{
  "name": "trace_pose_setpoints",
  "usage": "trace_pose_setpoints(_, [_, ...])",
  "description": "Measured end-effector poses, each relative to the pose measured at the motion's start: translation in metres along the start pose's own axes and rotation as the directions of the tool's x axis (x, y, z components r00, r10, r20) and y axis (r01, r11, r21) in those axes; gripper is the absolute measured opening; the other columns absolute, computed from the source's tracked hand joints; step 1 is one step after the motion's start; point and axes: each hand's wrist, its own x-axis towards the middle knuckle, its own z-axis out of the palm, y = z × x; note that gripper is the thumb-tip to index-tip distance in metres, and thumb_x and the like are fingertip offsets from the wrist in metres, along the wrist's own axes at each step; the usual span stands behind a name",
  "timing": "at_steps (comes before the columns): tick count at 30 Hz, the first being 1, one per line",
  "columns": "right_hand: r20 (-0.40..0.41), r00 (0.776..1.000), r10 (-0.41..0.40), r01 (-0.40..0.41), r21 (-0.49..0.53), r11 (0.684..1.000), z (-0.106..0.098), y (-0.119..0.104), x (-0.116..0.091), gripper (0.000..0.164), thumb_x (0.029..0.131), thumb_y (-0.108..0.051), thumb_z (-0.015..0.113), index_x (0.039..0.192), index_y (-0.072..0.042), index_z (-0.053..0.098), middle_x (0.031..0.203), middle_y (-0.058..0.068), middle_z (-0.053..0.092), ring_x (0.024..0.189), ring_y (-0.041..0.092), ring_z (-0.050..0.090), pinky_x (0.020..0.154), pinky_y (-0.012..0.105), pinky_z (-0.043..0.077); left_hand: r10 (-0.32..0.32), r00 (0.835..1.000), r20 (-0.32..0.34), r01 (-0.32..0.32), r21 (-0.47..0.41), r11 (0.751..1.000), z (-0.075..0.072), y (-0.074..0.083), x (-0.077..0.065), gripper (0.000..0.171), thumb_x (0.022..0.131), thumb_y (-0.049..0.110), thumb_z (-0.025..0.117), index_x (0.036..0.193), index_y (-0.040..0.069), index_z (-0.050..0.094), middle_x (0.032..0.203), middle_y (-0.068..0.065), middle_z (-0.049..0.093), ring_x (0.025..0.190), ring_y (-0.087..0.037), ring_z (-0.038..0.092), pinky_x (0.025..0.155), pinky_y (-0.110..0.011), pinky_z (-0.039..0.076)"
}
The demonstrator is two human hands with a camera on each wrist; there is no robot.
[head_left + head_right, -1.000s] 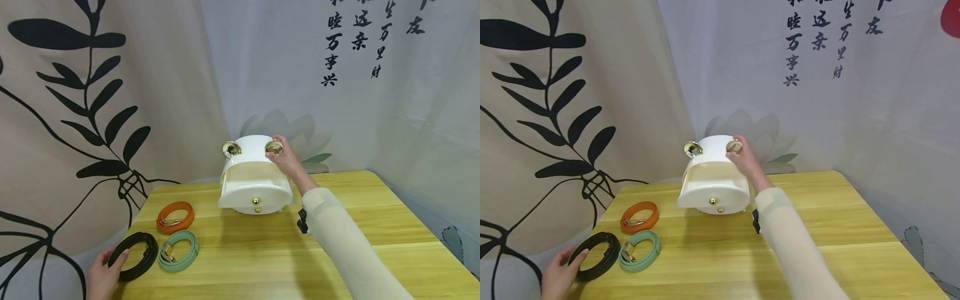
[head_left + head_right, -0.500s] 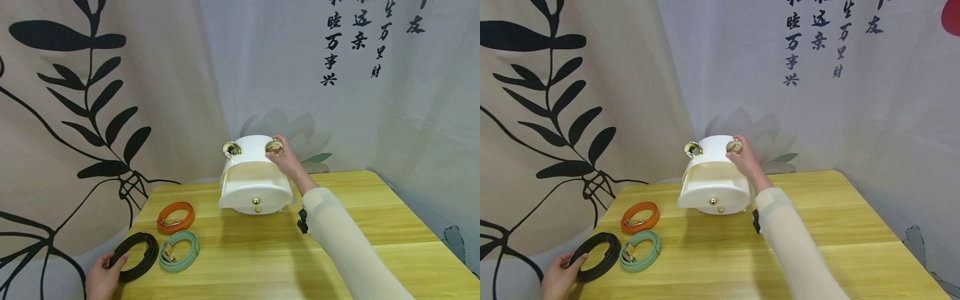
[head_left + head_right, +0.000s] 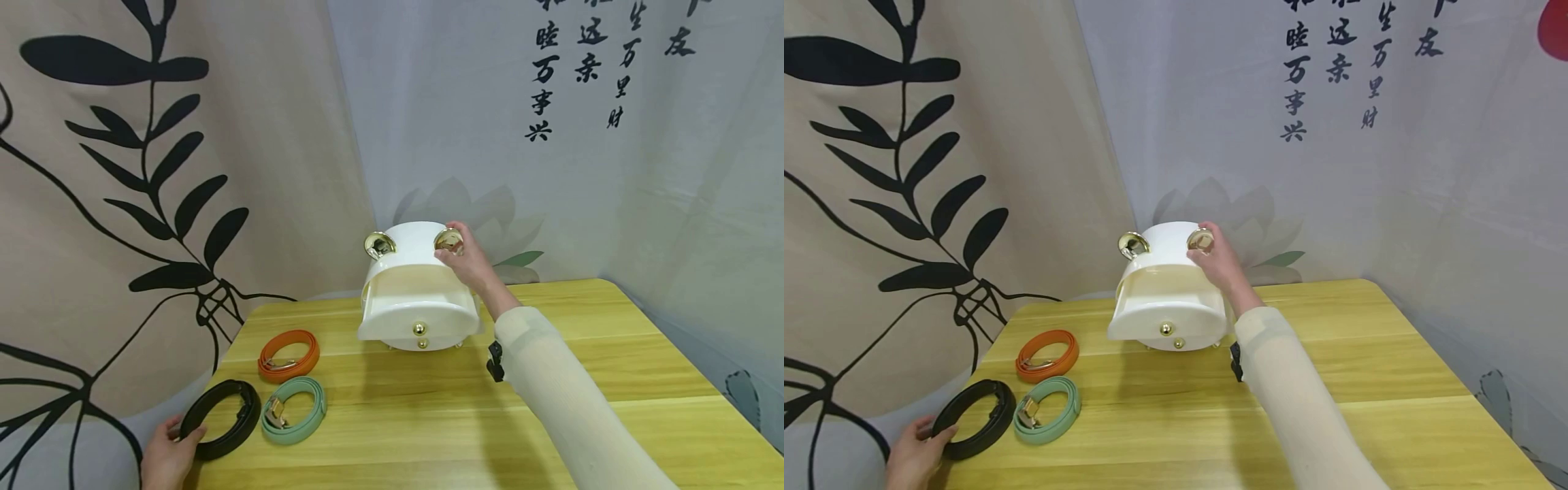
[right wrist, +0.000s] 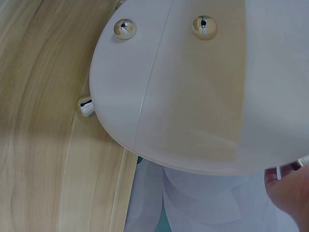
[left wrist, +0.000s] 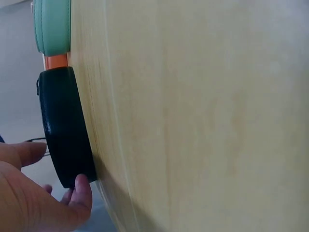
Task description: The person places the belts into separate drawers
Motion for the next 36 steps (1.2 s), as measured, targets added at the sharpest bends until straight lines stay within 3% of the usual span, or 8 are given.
trace_pose_setpoints(6, [-0.003,1.000,0.008,-0.008,-0.002,1.000,0.0003,0.0006,0.0000,0.062,0.099,-0.023,0.062,0.151,-0.026,0.028,0.120,0.018,0.044,0.096,0.032,0.050,0.078,0.041,0.045,-0.040,0.999,0.011,0.040,0.018,0.999,-0.0008,-0.0002,0.0032,0.067,0.092,0.019,0.061,0.142,-0.012,0.028,0.134,-0.040,0.037,0.124,-0.054,0.037,0.106,-0.060,0.031])
trace_pose_setpoints(14, [-0.007,1.000,0.006,-0.006,-0.009,1.000,0.0002,0.0003,-0.0007,0.063,0.099,-0.024,0.062,0.152,-0.023,0.028,0.120,0.019,0.044,0.097,0.033,0.050,0.078,0.043,0.044,-0.015,1.000,0.027,0.014,0.029,0.999,-0.0002,-0.0048,0.0040,0.051,0.091,0.012,0.063,0.128,-0.015,0.043,0.117,-0.038,0.048,0.110,-0.053,0.046,0.097,-0.062,0.035])
trace_pose_setpoints(23, [-0.005,1.000,0.015,-0.015,-0.021,1.000,-0.0002,-0.0007,-0.0011,0.062,0.099,-0.025,0.062,0.152,-0.027,0.028,0.122,0.018,0.044,0.098,0.032,0.050,0.078,0.042,0.045,-0.059,0.998,0.038,0.058,0.012,0.998,0.0016,-0.0060,0.0069,0.053,0.092,0.013,0.061,0.133,-0.015,0.040,0.129,-0.040,0.042,0.121,-0.055,0.040,0.105,-0.060,0.032])
trace_pose_setpoints(34, [-0.012,1.000,0.013,-0.013,-0.022,1.000,-0.0007,-0.0010,-0.0017,0.062,0.099,-0.025,0.063,0.151,-0.027,0.029,0.119,0.018,0.046,0.095,0.032,0.051,0.077,0.041,0.046,-0.089,0.996,0.020,0.089,-0.019,0.996,0.0018,-0.0041,0.0071,0.052,0.089,0.008,0.060,0.132,-0.015,0.042,0.127,-0.039,0.045,0.114,-0.052,0.046,0.098,-0.058,0.040])
trace_pose_setpoints(36, [-0.013,1.000,0.014,-0.014,-0.023,1.000,-0.0010,-0.0007,-0.0016,0.062,0.099,-0.025,0.063,0.151,-0.026,0.029,0.119,0.018,0.046,0.096,0.032,0.051,0.077,0.041,0.046,-0.066,0.998,0.009,0.066,-0.024,0.998,0.0008,-0.0033,0.0067,0.052,0.088,0.008,0.060,0.131,-0.015,0.044,0.126,-0.039,0.046,0.113,-0.052,0.046,0.097,-0.058,0.040])
